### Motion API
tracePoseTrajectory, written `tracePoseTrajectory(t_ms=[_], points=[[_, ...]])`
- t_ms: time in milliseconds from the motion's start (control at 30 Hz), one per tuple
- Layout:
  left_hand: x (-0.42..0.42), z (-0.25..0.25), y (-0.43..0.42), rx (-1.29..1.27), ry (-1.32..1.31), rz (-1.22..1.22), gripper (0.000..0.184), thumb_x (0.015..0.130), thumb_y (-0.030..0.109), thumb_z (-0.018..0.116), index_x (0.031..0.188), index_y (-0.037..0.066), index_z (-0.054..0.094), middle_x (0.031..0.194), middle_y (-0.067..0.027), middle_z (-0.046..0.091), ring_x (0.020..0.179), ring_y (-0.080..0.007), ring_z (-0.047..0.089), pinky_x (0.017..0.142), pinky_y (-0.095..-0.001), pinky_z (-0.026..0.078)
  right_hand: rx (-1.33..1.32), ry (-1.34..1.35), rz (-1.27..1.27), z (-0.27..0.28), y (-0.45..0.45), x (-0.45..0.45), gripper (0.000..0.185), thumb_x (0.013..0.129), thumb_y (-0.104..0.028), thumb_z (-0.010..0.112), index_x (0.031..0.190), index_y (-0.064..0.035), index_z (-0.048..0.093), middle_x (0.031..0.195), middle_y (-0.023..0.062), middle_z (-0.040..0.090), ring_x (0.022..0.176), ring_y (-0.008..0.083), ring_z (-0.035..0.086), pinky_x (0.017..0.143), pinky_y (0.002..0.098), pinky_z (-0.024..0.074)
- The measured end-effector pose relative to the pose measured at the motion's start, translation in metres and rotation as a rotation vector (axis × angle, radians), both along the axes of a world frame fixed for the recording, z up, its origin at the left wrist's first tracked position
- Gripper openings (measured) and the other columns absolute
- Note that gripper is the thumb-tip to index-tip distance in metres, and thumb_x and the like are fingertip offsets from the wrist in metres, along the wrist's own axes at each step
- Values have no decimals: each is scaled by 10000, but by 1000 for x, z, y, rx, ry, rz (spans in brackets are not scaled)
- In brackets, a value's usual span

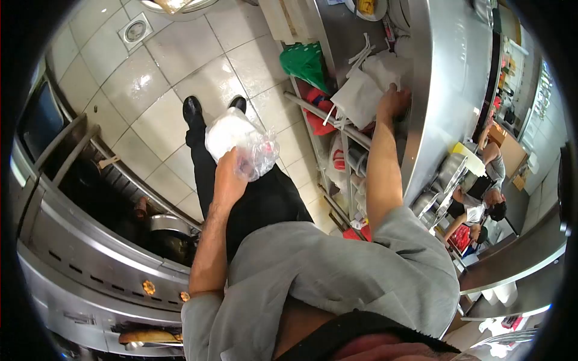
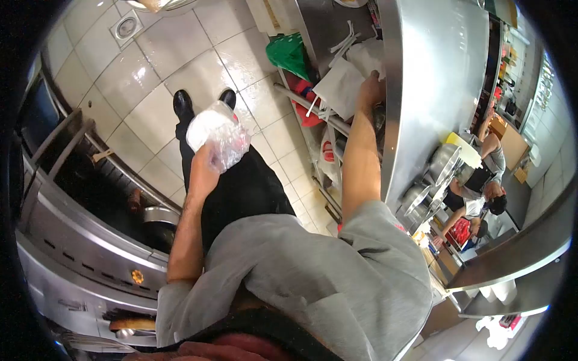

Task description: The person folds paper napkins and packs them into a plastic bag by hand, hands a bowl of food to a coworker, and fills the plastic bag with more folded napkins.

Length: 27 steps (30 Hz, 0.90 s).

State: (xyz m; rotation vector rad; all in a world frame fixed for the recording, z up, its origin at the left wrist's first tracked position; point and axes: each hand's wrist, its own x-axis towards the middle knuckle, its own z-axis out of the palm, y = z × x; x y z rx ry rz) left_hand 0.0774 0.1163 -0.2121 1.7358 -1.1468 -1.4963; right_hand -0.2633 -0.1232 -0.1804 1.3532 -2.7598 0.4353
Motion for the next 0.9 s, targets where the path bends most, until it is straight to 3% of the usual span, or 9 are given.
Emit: tracePoseTrajectory(t_ms=[67, 233, 333, 467, 533, 633, 733, 833, 900], points=[[-1, -5, -1, 20, 12, -37, 195, 694, 41, 619, 849, 15, 504, 757, -163, 536, 744, -352, 518, 658, -415, 411, 90, 47, -120, 4, -9, 7, 563, 712, -267, 685, 1154, 30, 503, 1126, 225, 529, 1037, 343, 524, 869, 420, 413], [-5, -23, -1, 30, 1, -80, 214, 687, 42, 626, 866, 11, 512, 786, -170, 537, 785, -362, 513, 698, -426, 407, -232, -5, 48, -15, -35, -42, 821, 664, -518, 692, 1195, 69, 472, 1232, 273, 462, 1154, 369, 452, 959, 438, 360], [-6, -29, -5, 30, -36, -81, 241, 683, 43, 629, 898, 8, 525, 804, -179, 542, 800, -375, 512, 717, -437, 406, -158, -132, 127, -6, -48, -44, 909, 630, -579, 699, 1229, 57, 449, 1271, 270, 431, 1208, 355, 400, 977, 424, 344], [-4, -32, -11, 46, -64, -138, 263, 682, 38, 628, 924, 2, 531, 827, -188, 546, 816, -384, 513, 730, -442, 406, 169, -37, -75, -49, -65, -100, 910, 637, -575, 692, 1245, 51, 435, 1274, 267, 432, 1207, 353, 405, 980, 419, 341], [-3, -34, -11, 7, -93, -154, 257, 687, 34, 626, 922, -5, 527, 838, -193, 546, 825, -386, 511, 732, -441, 407, 251, 207, -35, -48, -54, -80, 868, 657, -544, 679, 1235, 58, 439, 1237, 275, 465, 1166, 361, 450, 981, 414, 341], [-1, -35, -11, -3, -93, -125, 257, 696, 35, 626, 929, -11, 526, 846, -194, 549, 833, -383, 512, 737, -439, 407, 304, 76, -111, -29, -48, -57, 769, 709, -483, 626, 1215, 71, 453, 1203, 278, 492, 1118, 372, 492, 959, 422, 365], [1, -36, -14, 19, -55, -115, 273, 701, 34, 627, 952, -8, 529, 864, -191, 554, 846, -378, 518, 747, -435, 409, 301, 97, -193, 22, -46, 26, 681, 751, -438, 562, 1223, 42, 460, 1198, 261, 504, 1092, 375, 512, 921, 428, 400], [1, -36, -16, 19, -44, -95, 294, 700, 29, 627, 976, -5, 533, 882, -187, 559, 856, -375, 523, 757, -433, 413, 108, 300, -75, -68, -45, -118, 585, 784, -408, 495, 1199, 4, 503, 1174, 233, 532, 1048, 380, 540, 880, 441, 429], [-1, -39, -15, 13, -33, -83, 301, 699, 26, 627, 984, -4, 534, 885, -186, 560, 859, -375, 524, 759, -432, 414, 205, 281, -168, -30, -42, -60, 554, 791, -401, 475, 1181, -10, 525, 1156, 225, 546, 1025, 386, 550, 871, 445, 433]])
